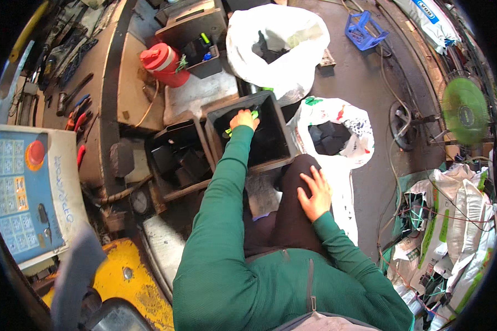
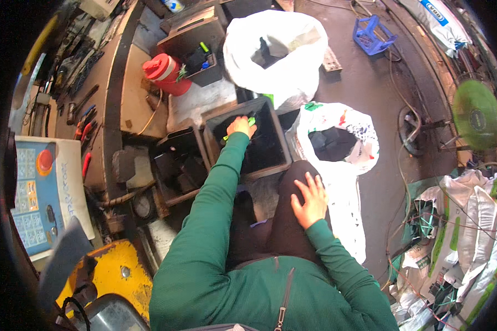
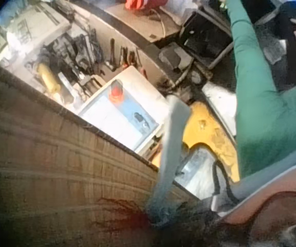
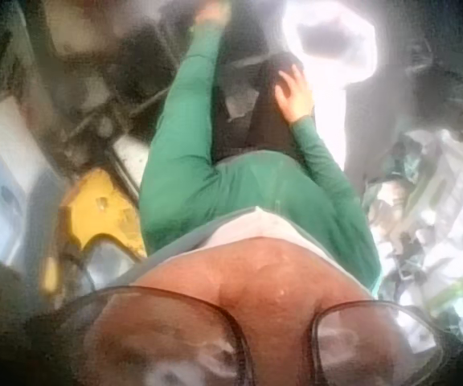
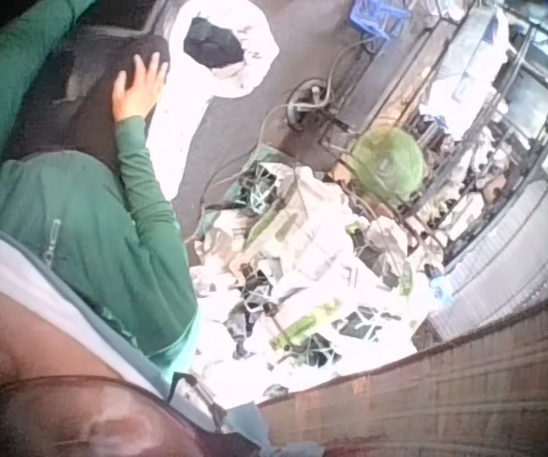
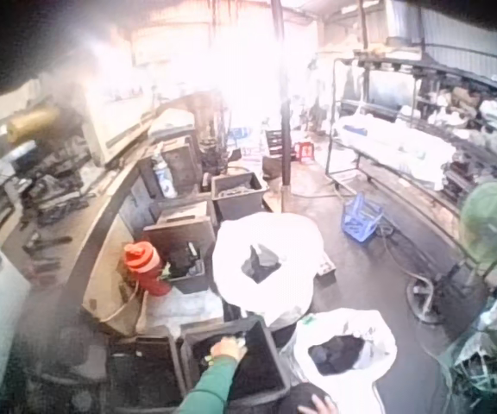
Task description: The person sits in a workshop and uses a green utility knife to scrape and clean the surfaces of small black rectangular electronic components. They handle the items one at a time, wiping them down and placing them into a metal tray.
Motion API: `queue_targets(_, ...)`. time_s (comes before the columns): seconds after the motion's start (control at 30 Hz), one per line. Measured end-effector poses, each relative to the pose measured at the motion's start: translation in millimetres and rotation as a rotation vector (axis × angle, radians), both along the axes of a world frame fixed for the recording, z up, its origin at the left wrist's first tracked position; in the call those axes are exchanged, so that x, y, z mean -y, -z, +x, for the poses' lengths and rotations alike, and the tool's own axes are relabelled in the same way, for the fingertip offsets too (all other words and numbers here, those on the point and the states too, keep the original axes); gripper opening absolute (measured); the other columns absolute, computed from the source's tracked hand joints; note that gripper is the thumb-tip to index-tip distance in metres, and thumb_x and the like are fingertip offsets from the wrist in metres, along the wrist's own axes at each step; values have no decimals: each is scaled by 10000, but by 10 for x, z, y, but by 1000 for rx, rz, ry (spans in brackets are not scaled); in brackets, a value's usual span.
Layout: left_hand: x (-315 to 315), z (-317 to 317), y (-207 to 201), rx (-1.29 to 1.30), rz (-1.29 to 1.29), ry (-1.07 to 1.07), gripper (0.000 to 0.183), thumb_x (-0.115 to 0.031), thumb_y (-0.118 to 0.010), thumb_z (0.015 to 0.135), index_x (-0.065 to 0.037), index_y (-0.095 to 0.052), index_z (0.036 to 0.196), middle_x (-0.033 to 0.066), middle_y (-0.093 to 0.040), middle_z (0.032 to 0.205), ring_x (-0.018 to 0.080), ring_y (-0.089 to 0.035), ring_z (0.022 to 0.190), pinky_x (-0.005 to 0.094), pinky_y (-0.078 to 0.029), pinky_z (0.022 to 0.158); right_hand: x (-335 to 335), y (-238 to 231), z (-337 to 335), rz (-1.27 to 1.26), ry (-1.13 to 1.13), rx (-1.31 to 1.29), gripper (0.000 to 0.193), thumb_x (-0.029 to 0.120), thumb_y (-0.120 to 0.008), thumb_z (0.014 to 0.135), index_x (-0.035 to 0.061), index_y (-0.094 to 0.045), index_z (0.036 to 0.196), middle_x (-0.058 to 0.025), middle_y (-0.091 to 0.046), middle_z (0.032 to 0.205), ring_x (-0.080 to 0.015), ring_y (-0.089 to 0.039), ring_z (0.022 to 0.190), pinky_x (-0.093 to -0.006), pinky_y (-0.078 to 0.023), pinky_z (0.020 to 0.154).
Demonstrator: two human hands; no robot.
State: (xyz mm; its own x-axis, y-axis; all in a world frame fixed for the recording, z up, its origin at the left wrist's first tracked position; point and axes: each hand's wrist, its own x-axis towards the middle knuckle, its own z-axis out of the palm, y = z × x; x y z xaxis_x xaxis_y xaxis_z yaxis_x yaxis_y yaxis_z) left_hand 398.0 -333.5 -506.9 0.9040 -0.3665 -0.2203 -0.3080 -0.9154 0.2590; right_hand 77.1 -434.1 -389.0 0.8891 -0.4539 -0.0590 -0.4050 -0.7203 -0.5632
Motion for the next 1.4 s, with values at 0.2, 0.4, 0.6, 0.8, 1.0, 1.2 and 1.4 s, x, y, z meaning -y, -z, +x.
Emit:
queue_targets(0.2, -896, -253, -1176, -372, -669, -218, 319, -346, -669, 782, -32, -610, 791, 62, -597, 632, 165, -592, 554, 318, -465, 529, 6, 24, -31, 219, 77, 178, 399, 182, -678, 792, 153, -620, 1186, -96, -541, 1324, -327, -404, 1307, -452, -302, 1069)
queue_targets(0.4, -1221, -1393, -2128, -812, -1346, -236, 161, -191, -690, 845, -93, -577, 906, -49, -493, 613, 55, -451, 448, 214, -325, 385, -101, -700, 107, 1011, 24, 432, 515, 190, -554, 935, 47, -388, 1401, -153, -471, 1371, -238, -472, 1253, -366, -416, 993)
queue_targets(0.6, -1147, -2069, -2395, -344, -1111, 171, 313, -157, -727, 781, -26, -639, 1051, 20, -600, 774, 138, -610, 712, 273, -494, 620, -69, -1356, -221, 1468, 17, 229, 642, 503, -469, 934, 68, -379, 1397, -140, -525, 1271, -274, -541, 1152, -429, -511, 856)
queue_targets(0.8, -1055, -2673, -2761, 138, -1008, 718, 428, -18, -749, 657, -112, -657, 1064, 94, -604, 1108, 254, -628, 988, 342, -527, 834, -124, -1513, -670, 1709, 95, 266, 570, 427, -490, 938, 59, -376, 1358, -131, -505, 1306, -252, -568, 1137, -443, -542, 876)
queue_targets(1.0, -1018, -3039, -2466, -447, -1495, 139, 446, -65, -645, 838, -33, -499, 1259, 111, -638, 1078, 174, -610, 966, 309, -503, 819, -258, -1524, -812, 1651, 236, 575, 452, 123, -618, 843, 67, -493, 1274, -67, -585, 1114, -226, -610, 988, -403, -548, 819)
queue_targets(1.2, -990, -3094, -2593, -647, -1374, 139, 383, -99, -725, 809, -21, -596, 1160, 23, -649, 931, 73, -574, 871, 230, -469, 804, -234, -1424, -955, 1713, 68, 523, 535, 347, -547, 899, 64, -435, 1339, -159, -515, 1311, -314, -551, 1148, -501, -467, 949)
queue_targets(1.4, -1019, -2603, -2683, -421, -1023, 952, 518, -34, -729, 649, -62, -622, 1155, 75, -637, 1137, 232, -570, 1071, 360, -436, 954, -65, -1510, -1118, 1800, -144, -70, 613, 435, -444, 940, 20, -390, 1388, -207, -493, 1337, -373, -584, 1114, -372, -596, 690)
